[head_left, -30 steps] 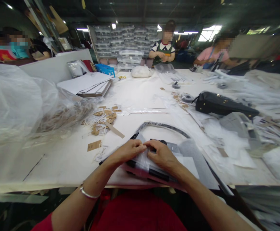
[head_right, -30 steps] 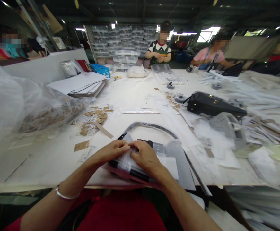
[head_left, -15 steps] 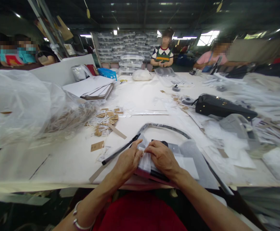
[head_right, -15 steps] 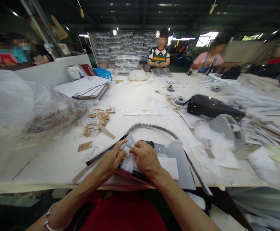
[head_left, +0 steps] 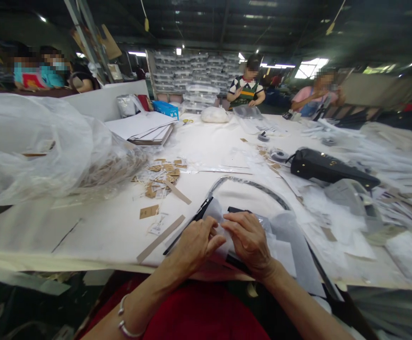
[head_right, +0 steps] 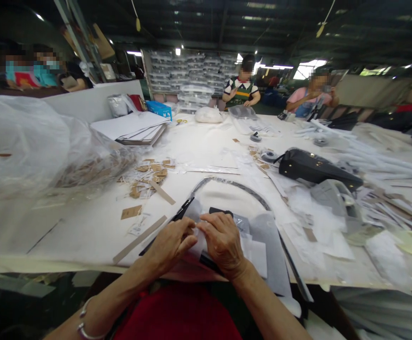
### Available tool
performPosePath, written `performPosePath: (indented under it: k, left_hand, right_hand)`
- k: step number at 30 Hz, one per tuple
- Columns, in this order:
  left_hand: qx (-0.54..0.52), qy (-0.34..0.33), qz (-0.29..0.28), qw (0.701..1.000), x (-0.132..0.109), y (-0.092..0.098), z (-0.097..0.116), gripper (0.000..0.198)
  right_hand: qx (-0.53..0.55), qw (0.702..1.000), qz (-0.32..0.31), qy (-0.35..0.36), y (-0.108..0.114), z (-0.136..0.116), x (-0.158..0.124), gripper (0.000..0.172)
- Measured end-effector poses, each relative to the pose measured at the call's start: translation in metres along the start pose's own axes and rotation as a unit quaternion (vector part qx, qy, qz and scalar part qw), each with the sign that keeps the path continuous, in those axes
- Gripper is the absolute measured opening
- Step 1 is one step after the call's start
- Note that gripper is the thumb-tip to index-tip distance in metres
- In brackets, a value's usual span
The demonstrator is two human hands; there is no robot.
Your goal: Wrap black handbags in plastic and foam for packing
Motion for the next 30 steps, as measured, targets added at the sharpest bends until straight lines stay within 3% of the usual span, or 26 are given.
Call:
performPosePath:
  k: [5, 8, 14, 19, 26, 28, 30]
  left_hand:
    - [0.041, -0.062, 0.022, 0.997, -0.003, -0.003, 0.009, 0.028]
    - [0.027, -0.060, 0.037, 0.997, -0.004, -0.003, 0.007, 0.023]
    - [0.017, -0.026, 0.079, 0.996, -0.004, -0.004, 0.002, 0.024]
    - [0.014, -0.026, 0.093, 0.995, -0.004, -0.006, 0.005, 0.023]
    - [0.046, -0.051, 0.104, 0.992, -0.007, -0.008, 0.012, 0.024]
    - [0.053, -0.075, 0.110, 0.990, -0.007, -0.009, 0.013, 0.026]
    - [0.051, -0.104, 0.120, 0.986, -0.007, -0.010, 0.013, 0.028]
  right_hand:
    - [-0.089, 0.979, -0.172, -0.059, -0.028, 0.016, 0.013, 0.022]
    - [-0.120, 0.966, -0.221, -0.064, -0.038, 0.022, 0.024, 0.021]
    - [-0.152, 0.960, -0.227, -0.060, -0.040, 0.027, 0.029, 0.019]
    - [-0.161, 0.966, -0.196, -0.051, -0.032, 0.026, 0.020, 0.029]
    - [-0.099, 0.991, -0.067, 0.061, -0.012, 0.010, 0.015, 0.034]
    - [-0.114, 0.988, -0.091, 0.057, -0.015, 0.012, 0.016, 0.034]
    - [-0.160, 0.973, -0.166, 0.015, -0.026, 0.019, 0.018, 0.031]
Point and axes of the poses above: each hand's wrist, its own x-axis towards the middle knuckle, its own y-axis out of the back of the hand, z = x × y, the point moved 6 cm from there along x, towards the middle knuckle, and after that the axes turned 5 degrees about y, right-handed, at the moved point
